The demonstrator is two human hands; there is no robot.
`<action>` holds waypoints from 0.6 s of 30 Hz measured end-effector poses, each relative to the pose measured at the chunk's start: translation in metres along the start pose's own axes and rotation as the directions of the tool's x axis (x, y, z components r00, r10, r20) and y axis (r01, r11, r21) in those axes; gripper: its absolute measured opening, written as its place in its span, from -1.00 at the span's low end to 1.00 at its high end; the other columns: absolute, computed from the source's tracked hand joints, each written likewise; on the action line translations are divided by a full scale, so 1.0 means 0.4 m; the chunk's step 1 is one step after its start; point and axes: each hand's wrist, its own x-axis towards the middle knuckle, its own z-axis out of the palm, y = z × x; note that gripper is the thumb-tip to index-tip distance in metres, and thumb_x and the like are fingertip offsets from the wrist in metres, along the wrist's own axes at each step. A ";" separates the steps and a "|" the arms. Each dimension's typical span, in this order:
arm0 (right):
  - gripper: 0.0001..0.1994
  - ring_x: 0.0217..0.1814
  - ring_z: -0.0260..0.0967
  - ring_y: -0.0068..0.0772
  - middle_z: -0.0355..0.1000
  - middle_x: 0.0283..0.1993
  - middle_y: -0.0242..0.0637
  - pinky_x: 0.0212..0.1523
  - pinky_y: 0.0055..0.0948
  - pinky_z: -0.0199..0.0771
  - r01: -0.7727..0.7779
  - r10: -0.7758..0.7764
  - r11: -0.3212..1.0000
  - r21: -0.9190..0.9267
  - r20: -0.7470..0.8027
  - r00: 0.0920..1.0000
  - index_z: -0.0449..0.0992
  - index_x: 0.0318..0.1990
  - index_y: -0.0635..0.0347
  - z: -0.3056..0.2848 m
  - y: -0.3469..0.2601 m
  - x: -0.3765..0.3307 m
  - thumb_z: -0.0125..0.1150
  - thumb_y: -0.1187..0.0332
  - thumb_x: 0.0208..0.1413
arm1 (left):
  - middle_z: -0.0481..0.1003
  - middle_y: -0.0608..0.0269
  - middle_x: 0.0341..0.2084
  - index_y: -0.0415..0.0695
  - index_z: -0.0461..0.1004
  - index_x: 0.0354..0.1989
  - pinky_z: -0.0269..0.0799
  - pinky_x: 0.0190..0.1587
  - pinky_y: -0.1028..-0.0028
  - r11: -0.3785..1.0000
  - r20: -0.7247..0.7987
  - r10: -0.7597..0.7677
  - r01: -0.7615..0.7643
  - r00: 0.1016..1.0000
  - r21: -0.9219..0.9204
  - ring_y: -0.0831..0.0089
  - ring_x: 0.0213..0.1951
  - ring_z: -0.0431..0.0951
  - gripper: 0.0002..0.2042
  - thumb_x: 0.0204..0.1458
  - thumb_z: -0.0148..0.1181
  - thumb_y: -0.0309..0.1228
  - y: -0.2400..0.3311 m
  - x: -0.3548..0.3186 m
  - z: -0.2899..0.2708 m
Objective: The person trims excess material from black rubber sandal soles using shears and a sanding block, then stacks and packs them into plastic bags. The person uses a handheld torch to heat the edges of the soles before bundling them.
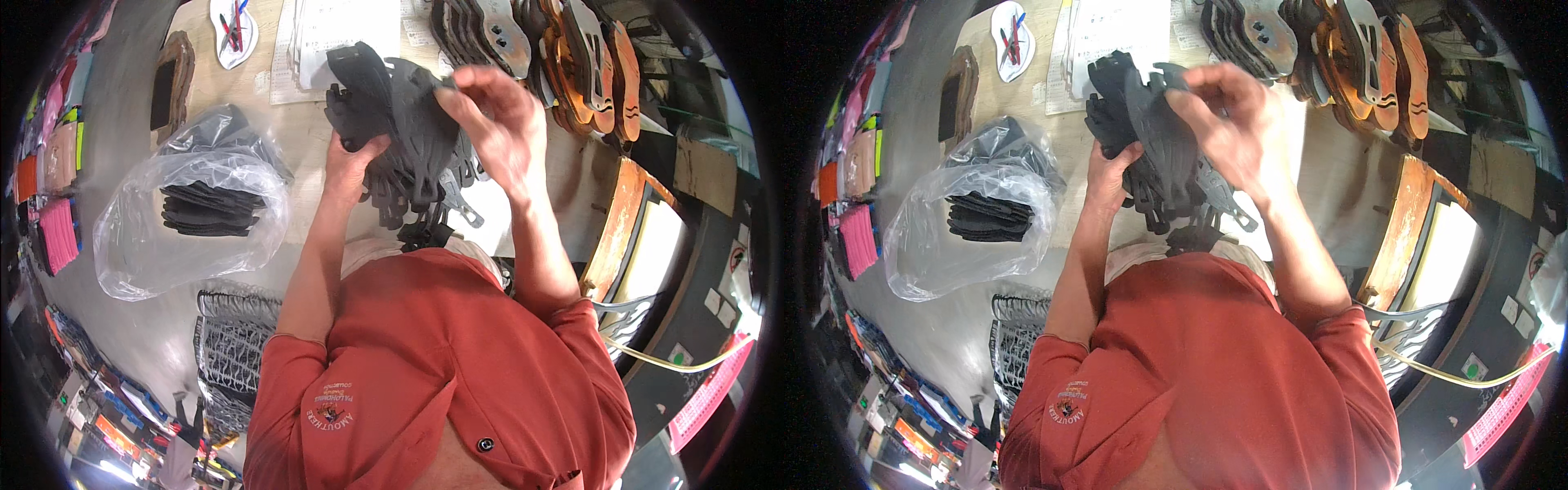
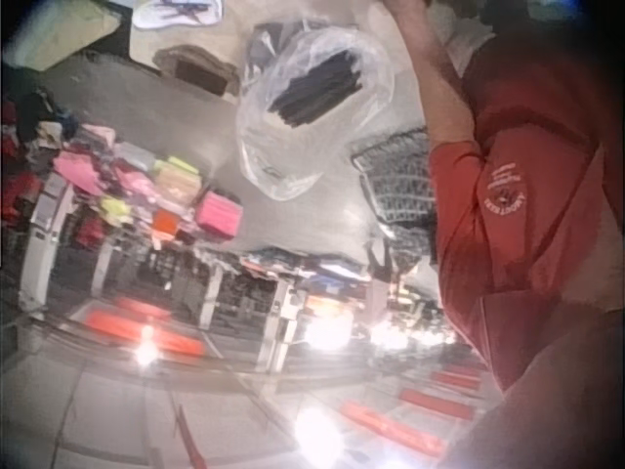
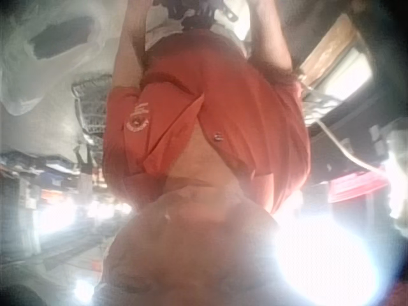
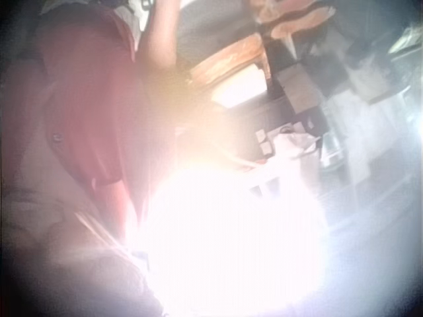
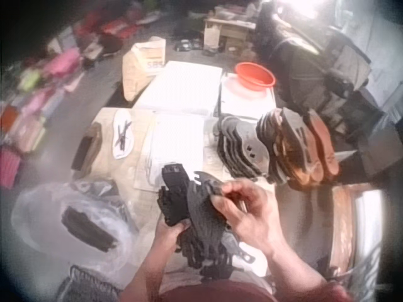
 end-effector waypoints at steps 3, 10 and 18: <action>-0.69 -0.22 0.54 -0.53 0.63 -0.25 -0.29 -0.14 -0.48 0.53 0.250 -0.237 0.919 -0.304 0.081 0.968 0.65 -0.11 0.29 0.032 0.009 0.108 0.40 0.21 0.16 | 0.54 0.11 0.06 -0.23 0.33 0.26 0.51 0.16 0.29 0.998 0.075 -0.005 0.001 0.997 0.059 0.30 0.07 0.57 -0.40 0.02 0.43 -0.56 0.009 -0.015 0.026; -0.72 -0.15 0.58 -0.42 0.64 -0.20 -0.17 -0.08 -0.42 0.55 0.077 -0.051 0.985 -0.155 0.166 0.985 0.66 -0.10 0.26 0.095 0.082 0.154 0.37 0.21 0.20 | 0.54 0.12 0.08 -0.24 0.35 0.25 0.48 0.18 0.27 0.995 0.051 -0.013 0.008 0.999 0.096 0.30 0.06 0.57 -0.41 0.02 0.45 -0.55 0.009 -0.029 0.031; -0.69 -0.23 0.49 -0.66 0.62 -0.21 -0.32 -0.17 -0.61 0.52 -0.032 0.017 0.959 0.280 0.054 0.998 0.49 0.08 0.28 0.050 0.031 0.030 0.36 0.39 0.24 | 0.54 0.11 0.01 -0.24 0.33 0.20 0.57 0.08 0.29 0.986 -0.052 -0.057 0.048 0.997 -0.160 0.27 0.01 0.59 -0.41 -0.01 0.46 -0.58 0.003 0.015 -0.006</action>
